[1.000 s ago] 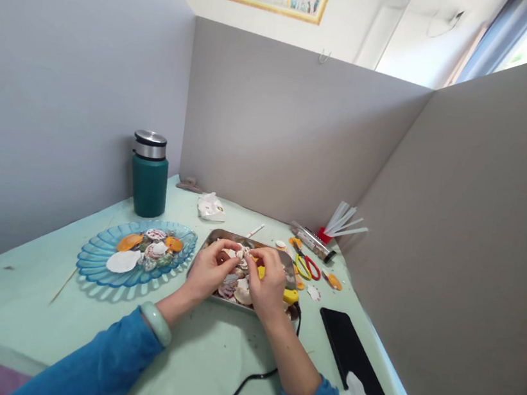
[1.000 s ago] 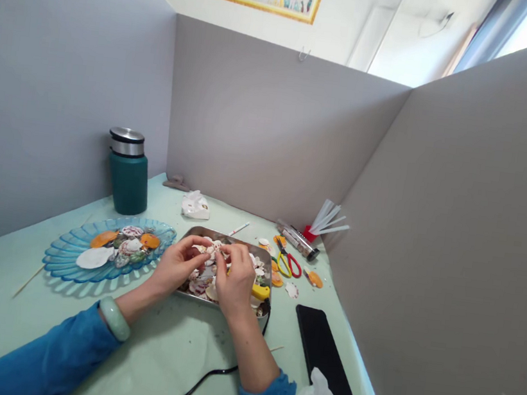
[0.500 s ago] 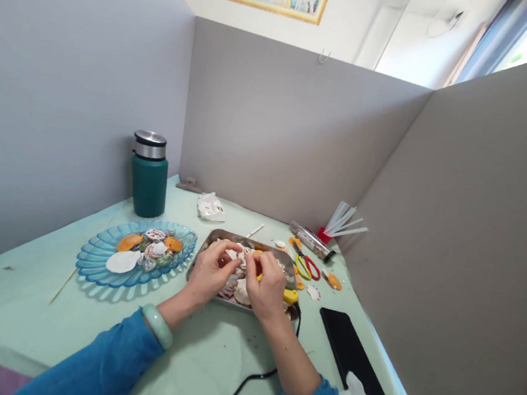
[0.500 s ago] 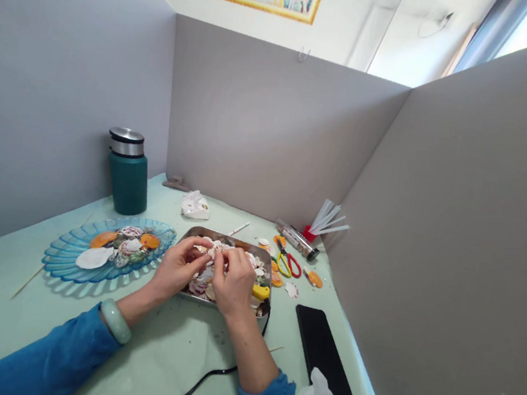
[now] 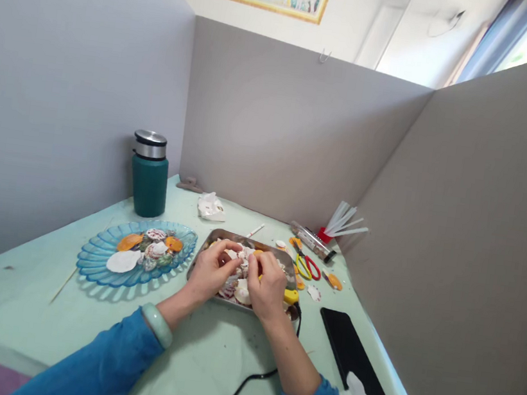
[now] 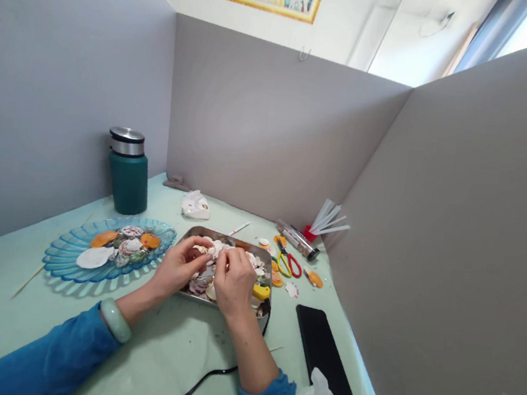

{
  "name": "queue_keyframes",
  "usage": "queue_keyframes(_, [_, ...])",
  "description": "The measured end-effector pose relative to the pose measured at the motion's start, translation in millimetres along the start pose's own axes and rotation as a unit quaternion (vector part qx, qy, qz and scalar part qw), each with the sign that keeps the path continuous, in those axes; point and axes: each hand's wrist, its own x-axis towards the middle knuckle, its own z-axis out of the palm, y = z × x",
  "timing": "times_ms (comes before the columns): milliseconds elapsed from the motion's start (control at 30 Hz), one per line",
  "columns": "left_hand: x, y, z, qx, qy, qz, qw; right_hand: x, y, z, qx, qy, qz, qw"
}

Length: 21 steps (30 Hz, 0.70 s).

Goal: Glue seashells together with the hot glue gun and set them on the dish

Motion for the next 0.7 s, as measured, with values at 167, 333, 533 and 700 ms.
queue_keyframes(167, [2.2, 3.9, 0.1, -0.065, -0.002, -0.047, 0.997, 0.7, 1.0, -0.7, 0.025, 0.009, 0.004, 1.0])
queue_keyframes(333, [4.5, 5.9, 0.3, -0.127, -0.021, -0.074, 0.989, 1.4, 2.3, 0.3, 0.047, 0.019, 0.007, 0.999])
queue_keyframes(533, [6.4, 3.8, -1.0, -0.161, 0.003, -0.096, 0.982, 3.0, 7.8, 2.2, 0.057, 0.025, 0.02, 0.998])
queue_keyframes(700, [7.1, 3.6, -1.0, -0.163, 0.025, -0.093, 0.982, 17.1, 15.5, -3.4, -0.058, -0.089, 0.028, 0.994])
